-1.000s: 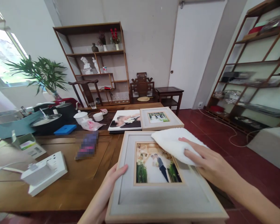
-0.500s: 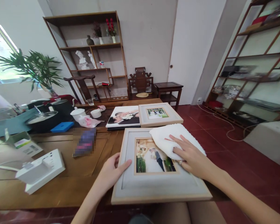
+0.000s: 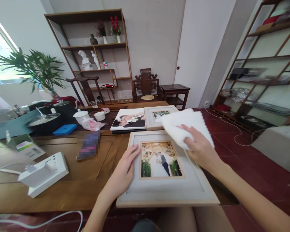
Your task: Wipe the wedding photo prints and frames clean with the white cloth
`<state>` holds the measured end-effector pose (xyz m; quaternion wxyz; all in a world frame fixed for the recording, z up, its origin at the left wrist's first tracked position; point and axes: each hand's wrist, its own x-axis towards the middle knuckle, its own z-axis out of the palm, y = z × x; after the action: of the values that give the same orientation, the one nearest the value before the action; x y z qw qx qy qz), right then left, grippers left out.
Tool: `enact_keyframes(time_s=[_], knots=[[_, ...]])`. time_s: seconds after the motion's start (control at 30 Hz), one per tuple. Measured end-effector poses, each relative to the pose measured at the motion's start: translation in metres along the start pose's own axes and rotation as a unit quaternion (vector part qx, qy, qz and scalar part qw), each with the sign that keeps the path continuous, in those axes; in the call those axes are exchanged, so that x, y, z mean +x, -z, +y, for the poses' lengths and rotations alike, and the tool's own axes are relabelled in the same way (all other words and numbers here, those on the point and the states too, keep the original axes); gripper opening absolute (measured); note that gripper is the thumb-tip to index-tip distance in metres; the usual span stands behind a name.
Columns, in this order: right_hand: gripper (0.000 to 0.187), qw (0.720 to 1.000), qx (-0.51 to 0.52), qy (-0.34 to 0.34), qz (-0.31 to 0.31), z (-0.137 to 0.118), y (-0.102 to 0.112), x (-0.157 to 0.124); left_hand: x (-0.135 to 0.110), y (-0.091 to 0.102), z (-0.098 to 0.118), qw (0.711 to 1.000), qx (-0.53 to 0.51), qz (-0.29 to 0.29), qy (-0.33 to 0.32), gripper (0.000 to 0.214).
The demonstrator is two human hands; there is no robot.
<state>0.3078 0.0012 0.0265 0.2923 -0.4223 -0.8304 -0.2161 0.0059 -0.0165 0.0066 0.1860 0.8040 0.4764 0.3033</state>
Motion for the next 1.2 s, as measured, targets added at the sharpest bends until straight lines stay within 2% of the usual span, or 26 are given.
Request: enact_keyframes(time_s=[0.07,0.13,0.27,0.37,0.43,0.53,0.63,0.73,0.83,1.0,1.1,1.2], knots=[[0.043,0.996,0.014,0.018,-0.086,-0.005,-0.006,0.006,0.0,0.0,0.0,1.0,0.004,-0.003,0.009,0.044],[0.051,0.991,0.023,0.013,-0.135,-0.009,-0.013,0.011,-0.001,0.0,0.001,1.0,0.008,-0.008,0.012,0.044],[0.057,0.986,0.017,-0.006,-0.166,-0.011,-0.019,0.018,0.0,-0.001,0.003,1.0,0.012,-0.009,0.021,0.045],[0.058,0.981,0.007,0.002,-0.195,-0.017,-0.013,0.018,0.002,-0.002,0.002,0.999,0.011,0.008,0.034,0.046],[0.06,0.976,0.002,0.006,-0.22,-0.03,-0.001,0.012,0.003,-0.003,-0.001,0.999,0.01,0.021,0.039,0.047],[0.06,0.968,0.001,0.019,-0.251,-0.06,0.03,-0.004,0.005,-0.006,-0.004,0.999,0.01,0.031,0.035,0.047],[0.059,0.97,0.025,0.066,-0.233,-0.091,0.063,-0.023,0.005,-0.007,-0.006,0.999,0.017,0.038,0.029,0.047],[0.056,0.974,0.055,0.06,-0.212,-0.105,0.077,-0.031,0.004,-0.006,-0.004,0.999,0.021,0.035,0.022,0.047],[0.056,0.972,0.063,-0.001,-0.226,-0.093,0.062,-0.024,0.003,-0.002,0.0,1.0,0.007,0.028,0.006,0.046],[0.057,0.98,0.012,-0.058,-0.189,-0.039,0.009,0.011,0.003,0.002,0.007,0.999,-0.025,0.04,-0.007,0.043],[0.057,0.977,0.014,-0.042,-0.207,-0.018,-0.012,0.032,0.004,0.001,0.007,0.998,-0.026,0.054,-0.004,0.044],[0.057,0.968,0.041,-0.005,-0.247,-0.02,-0.015,0.038,0.005,0.0,0.006,0.998,-0.023,0.052,-0.01,0.048]])
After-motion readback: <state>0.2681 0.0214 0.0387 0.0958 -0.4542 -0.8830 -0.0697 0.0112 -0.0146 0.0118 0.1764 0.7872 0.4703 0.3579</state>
